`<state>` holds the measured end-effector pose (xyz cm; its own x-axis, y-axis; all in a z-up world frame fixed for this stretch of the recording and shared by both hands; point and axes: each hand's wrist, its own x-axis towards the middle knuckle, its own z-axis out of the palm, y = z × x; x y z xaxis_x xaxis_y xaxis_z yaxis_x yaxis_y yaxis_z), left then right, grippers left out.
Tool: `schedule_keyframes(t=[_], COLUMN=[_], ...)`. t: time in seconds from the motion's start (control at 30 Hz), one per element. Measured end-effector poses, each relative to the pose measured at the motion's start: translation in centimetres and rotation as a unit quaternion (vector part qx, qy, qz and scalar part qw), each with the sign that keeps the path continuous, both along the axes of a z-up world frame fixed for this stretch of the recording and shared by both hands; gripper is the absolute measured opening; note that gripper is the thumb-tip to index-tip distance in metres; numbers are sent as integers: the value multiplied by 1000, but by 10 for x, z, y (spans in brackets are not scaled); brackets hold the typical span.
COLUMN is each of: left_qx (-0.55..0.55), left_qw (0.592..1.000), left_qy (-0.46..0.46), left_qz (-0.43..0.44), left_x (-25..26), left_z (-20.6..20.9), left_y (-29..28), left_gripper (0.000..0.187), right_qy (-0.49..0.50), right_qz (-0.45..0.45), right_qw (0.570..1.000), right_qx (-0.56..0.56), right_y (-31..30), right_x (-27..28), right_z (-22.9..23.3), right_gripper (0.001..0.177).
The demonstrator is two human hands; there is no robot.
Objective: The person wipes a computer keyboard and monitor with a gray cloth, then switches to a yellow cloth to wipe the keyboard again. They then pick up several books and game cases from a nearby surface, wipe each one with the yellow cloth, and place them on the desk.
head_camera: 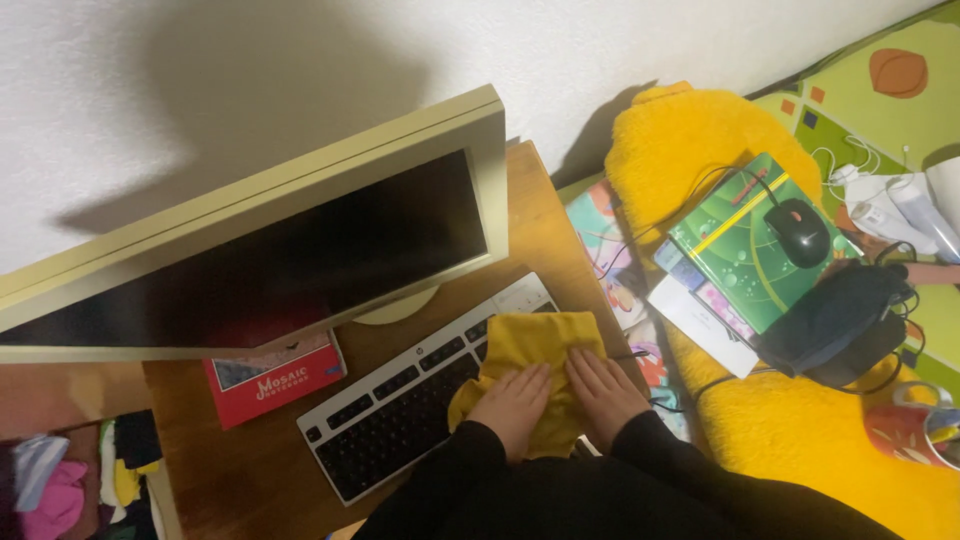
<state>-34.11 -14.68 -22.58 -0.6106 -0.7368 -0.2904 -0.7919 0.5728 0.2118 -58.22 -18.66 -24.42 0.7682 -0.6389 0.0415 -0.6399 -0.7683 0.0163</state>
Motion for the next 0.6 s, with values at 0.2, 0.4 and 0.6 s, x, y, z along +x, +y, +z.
schedule_keyframes(t=[0.2,0.4,0.6], left_qx=[-30,-26,-51], left_qw=[999,999,998], left_qy=[-22,16,38], left_qz=[-13,29,20], left_x=[7,17,26], left_z=[3,-23,-14], left_y=[6,17,26], left_gripper=[90,56,95], right_qy=[-16,-21,-34], right_qz=[-26,70,41], right_qw=[999,997,999], right_qx=[10,38,-12], right_y=[17,23,3], right_x=[4,25,16], right_z=[-17,-19,13], right_gripper=[157,88,73])
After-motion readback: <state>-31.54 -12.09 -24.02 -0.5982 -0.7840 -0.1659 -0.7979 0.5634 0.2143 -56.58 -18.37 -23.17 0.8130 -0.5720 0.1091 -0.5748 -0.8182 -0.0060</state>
